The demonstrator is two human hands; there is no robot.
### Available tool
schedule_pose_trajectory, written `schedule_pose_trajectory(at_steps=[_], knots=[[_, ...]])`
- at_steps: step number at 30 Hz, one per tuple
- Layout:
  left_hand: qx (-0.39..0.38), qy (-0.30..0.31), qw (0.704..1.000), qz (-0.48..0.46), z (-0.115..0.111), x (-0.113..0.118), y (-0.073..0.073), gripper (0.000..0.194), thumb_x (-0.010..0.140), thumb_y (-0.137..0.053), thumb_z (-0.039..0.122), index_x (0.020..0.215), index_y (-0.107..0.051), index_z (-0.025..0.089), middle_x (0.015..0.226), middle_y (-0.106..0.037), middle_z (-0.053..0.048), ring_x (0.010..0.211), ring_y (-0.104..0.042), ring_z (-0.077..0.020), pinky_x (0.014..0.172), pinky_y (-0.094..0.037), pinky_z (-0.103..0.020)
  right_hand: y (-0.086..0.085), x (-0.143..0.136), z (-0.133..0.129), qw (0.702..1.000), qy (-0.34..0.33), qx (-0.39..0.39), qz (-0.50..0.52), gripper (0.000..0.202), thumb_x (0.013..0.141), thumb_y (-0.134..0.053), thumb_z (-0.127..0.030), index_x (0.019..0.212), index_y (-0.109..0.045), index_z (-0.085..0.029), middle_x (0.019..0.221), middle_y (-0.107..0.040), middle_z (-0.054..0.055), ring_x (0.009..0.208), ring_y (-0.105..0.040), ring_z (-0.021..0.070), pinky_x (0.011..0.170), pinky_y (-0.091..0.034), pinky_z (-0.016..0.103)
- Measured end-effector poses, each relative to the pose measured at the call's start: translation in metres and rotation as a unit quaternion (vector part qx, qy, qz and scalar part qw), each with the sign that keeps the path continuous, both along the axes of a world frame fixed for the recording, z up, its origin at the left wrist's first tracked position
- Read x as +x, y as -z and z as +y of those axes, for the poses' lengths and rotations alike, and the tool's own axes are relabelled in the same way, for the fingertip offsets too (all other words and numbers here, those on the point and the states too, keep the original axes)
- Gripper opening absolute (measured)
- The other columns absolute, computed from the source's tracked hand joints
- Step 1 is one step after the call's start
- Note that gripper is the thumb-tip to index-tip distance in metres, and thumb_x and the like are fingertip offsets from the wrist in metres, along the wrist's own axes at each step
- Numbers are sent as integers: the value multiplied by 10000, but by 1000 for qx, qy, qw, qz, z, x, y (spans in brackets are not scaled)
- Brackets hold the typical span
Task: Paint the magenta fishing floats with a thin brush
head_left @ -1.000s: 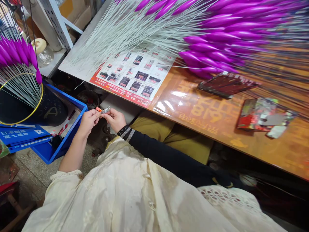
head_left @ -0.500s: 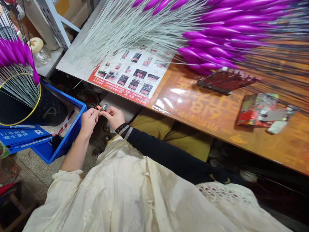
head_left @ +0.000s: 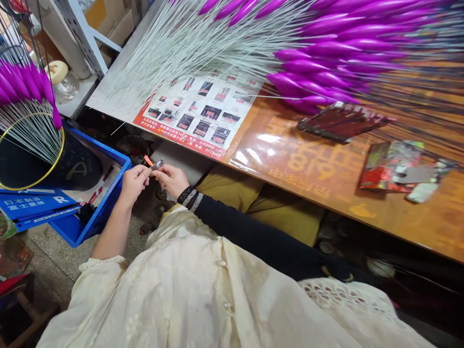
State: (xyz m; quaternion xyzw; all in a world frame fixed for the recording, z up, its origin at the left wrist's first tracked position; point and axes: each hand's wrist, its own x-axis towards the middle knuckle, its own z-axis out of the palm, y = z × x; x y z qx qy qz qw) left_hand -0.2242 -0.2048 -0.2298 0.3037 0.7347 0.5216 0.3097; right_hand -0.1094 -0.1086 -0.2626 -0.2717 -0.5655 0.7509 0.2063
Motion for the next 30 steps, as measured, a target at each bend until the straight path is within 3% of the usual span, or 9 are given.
schedule_pose_trajectory(at_steps=[8, 12, 18, 26, 30], knots=[[15, 10, 998, -53, -2, 0, -4, 375, 748, -728, 539, 715, -655, 172, 477, -501, 41, 400, -380, -64, 393, -246, -200, -1, 2, -2, 998, -46, -24, 21, 552, 737, -710, -739, 769, -634, -193, 615, -578, -23, 441, -392, 60, 396, -290, 218], [12, 9, 998, -67, -3, 0, -4, 374, 733, -738, 538, 719, -660, 172, 470, -493, 41, 396, -371, -65, 385, -233, -201, 2, 4, -3, 998, -67, -17, 14, 585, 753, -671, -781, 740, -615, -199, 561, -489, -51, 436, -330, 58, 405, -246, 223], [13, 11, 996, -93, -3, 0, -7, 378, 721, -747, 535, 718, -656, 169, 467, -476, 45, 393, -352, -61, 379, -217, -201, 3, 6, -2, 999, -37, 35, 8, 608, 770, -663, -780, 868, -702, -181, 572, -443, -57, 483, -336, 75, 441, -236, 232], [-2, 29, 995, -96, -6, 2, -10, 379, 728, -752, 531, 728, -669, 161, 460, -470, 43, 394, -355, -61, 385, -215, -200, -3, 8, 0, 990, -105, -78, 48, 609, 694, -770, -749, 855, -618, -181, 592, -380, -90, 452, -263, 43, 427, -181, 228], [1, 25, 995, -92, -7, 4, -11, 364, 727, -744, 514, 720, -668, 157, 457, -468, 42, 392, -359, -61, 383, -216, -200, -2, 8, -2, 989, -100, -94, 55, 646, 665, -772, -782, 838, -615, -180, 558, -317, -113, 437, -233, 38, 414, -164, 222]])
